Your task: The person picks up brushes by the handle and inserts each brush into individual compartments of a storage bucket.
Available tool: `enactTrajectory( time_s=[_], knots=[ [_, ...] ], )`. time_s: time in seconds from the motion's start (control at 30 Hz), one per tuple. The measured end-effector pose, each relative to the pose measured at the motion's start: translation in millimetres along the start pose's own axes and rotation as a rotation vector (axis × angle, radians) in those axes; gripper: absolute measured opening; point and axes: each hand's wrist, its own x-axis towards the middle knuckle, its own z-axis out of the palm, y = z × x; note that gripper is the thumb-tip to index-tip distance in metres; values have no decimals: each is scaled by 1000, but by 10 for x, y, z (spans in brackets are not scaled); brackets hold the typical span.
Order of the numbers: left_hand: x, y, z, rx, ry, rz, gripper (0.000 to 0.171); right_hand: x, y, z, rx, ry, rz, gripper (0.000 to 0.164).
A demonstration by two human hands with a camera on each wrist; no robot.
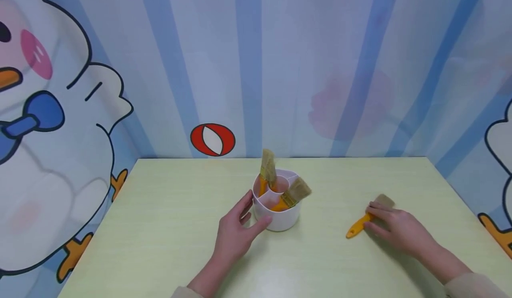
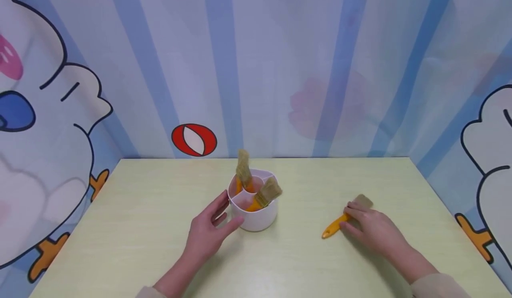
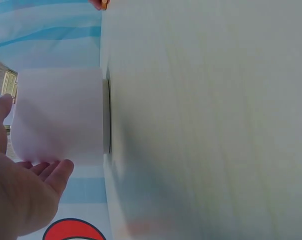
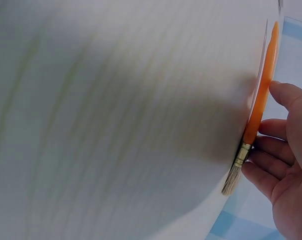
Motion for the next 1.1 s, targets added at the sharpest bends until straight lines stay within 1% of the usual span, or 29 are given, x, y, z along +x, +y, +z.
enactTrajectory(
  time_s=[0.13,0.27,0.43,0.67,0.77,0.87,0.93,1.0,1.1],
  knots=[
    [12,-10,20,-22,9,3,86,17,-20,19,14,-3,-16,38],
    [34,-21,26,-33,1,-3,88,38,-33,29,28,-14,-31,39],
    [76,-36,30,-60,-10,17,86,60,-53,20,46,-20,-64,43],
    [139,-56,35,-76,-23,-5,87,120,-103,36,60,-35,-102,41],
    [159,-67,35,-84,-40,-14,88,127,-132,45,54,-25,-110,43],
    [177,-65,25,-93,-63,-28,89,121,-183,39,37,-5,-86,47],
    [191,-64,12,-96,-76,-23,89,117,-233,25,20,-4,-44,49],
    [206,-58,-7,-99,-84,-10,89,125,-285,12,2,-26,7,55],
    [229,-63,-32,-97,-92,7,88,144,-341,3,-27,-87,65,66]
  ],
)
